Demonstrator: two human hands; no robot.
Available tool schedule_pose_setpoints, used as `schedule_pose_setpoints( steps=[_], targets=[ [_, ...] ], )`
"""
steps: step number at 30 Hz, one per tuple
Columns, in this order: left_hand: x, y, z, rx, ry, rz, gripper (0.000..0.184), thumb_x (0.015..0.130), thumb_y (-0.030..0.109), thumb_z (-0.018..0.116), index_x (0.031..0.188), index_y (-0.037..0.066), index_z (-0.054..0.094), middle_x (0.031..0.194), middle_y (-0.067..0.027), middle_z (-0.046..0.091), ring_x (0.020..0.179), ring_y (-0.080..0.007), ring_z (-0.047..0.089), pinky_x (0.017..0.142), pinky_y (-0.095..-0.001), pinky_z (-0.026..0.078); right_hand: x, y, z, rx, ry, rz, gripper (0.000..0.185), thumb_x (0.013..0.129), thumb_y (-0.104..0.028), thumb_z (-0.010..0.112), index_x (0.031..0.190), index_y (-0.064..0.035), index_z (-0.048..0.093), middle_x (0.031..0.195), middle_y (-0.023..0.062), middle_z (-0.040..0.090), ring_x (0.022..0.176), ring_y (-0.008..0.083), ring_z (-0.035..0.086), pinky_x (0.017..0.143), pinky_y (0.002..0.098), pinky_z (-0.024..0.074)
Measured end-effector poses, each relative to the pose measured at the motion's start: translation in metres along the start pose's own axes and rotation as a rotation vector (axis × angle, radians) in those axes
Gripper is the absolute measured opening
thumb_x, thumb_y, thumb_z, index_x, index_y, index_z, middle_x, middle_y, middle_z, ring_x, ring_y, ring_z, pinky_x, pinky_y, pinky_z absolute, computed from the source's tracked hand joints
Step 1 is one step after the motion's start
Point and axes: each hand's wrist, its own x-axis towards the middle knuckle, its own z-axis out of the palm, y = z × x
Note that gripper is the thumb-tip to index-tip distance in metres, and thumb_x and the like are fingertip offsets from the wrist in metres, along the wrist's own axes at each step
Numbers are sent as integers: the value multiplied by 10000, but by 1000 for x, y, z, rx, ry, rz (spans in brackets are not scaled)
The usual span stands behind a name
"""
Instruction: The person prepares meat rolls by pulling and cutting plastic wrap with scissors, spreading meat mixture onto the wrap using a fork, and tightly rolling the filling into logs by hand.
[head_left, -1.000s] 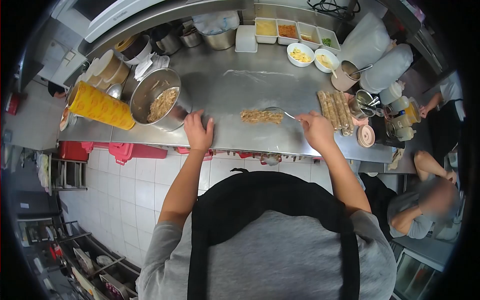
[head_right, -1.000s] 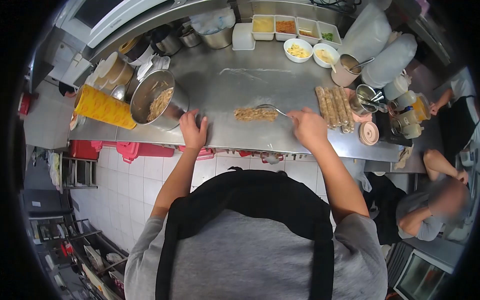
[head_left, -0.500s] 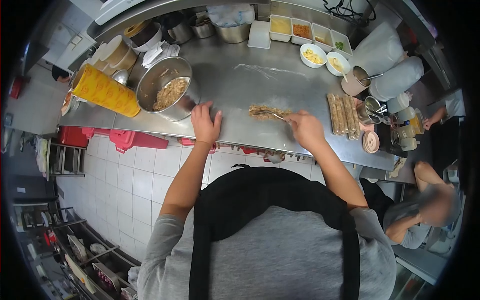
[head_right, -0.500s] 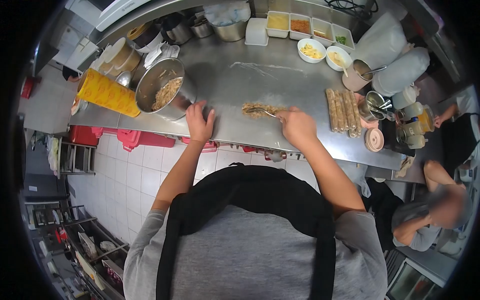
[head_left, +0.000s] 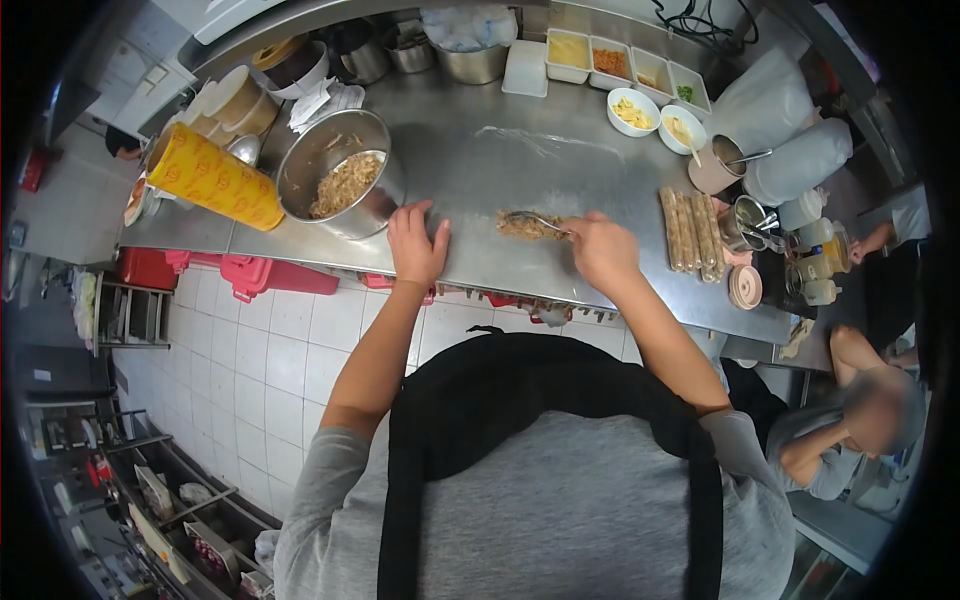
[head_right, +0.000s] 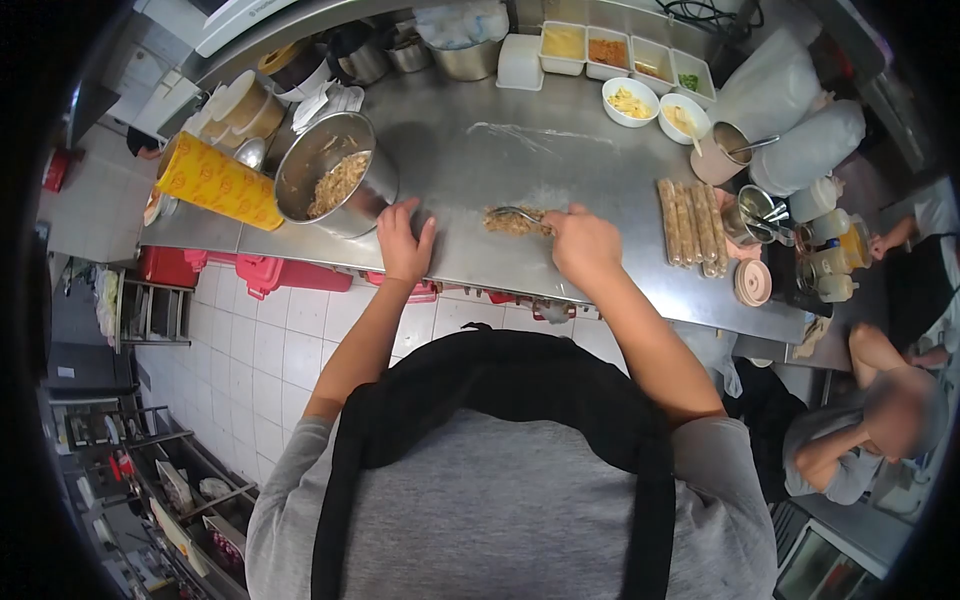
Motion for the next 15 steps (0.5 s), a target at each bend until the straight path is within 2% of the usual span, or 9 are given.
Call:
schedule_pose_setpoints(
  steps=[8,11,15],
  targets=[
    [1,1,-2,2,-33,-26,411,825,239,662,1162,32,550,1161,-171,536,1130,-369,450,976,-463,351,9,8,2,-79,136,-101,220,821,-90,585,957,-195,721,929,103,624,786,328,638,676,434,508],
    [1,-1,0,3,-39,-36,419,824,246,661,1168,36,549,1173,-162,530,1147,-364,443,979,-466,347,4,18,-18,-44,72,-40,286,787,-86,552,995,-194,717,991,139,627,787,346,653,693,457,518],
    [1,4,-1,3,-34,-26,403,836,242,654,1164,31,553,1157,-165,539,1120,-368,454,981,-459,348,-16,20,-34,3,-1,-16,258,808,-97,549,983,-188,716,917,152,639,771,354,648,684,467,511]
  ],
)
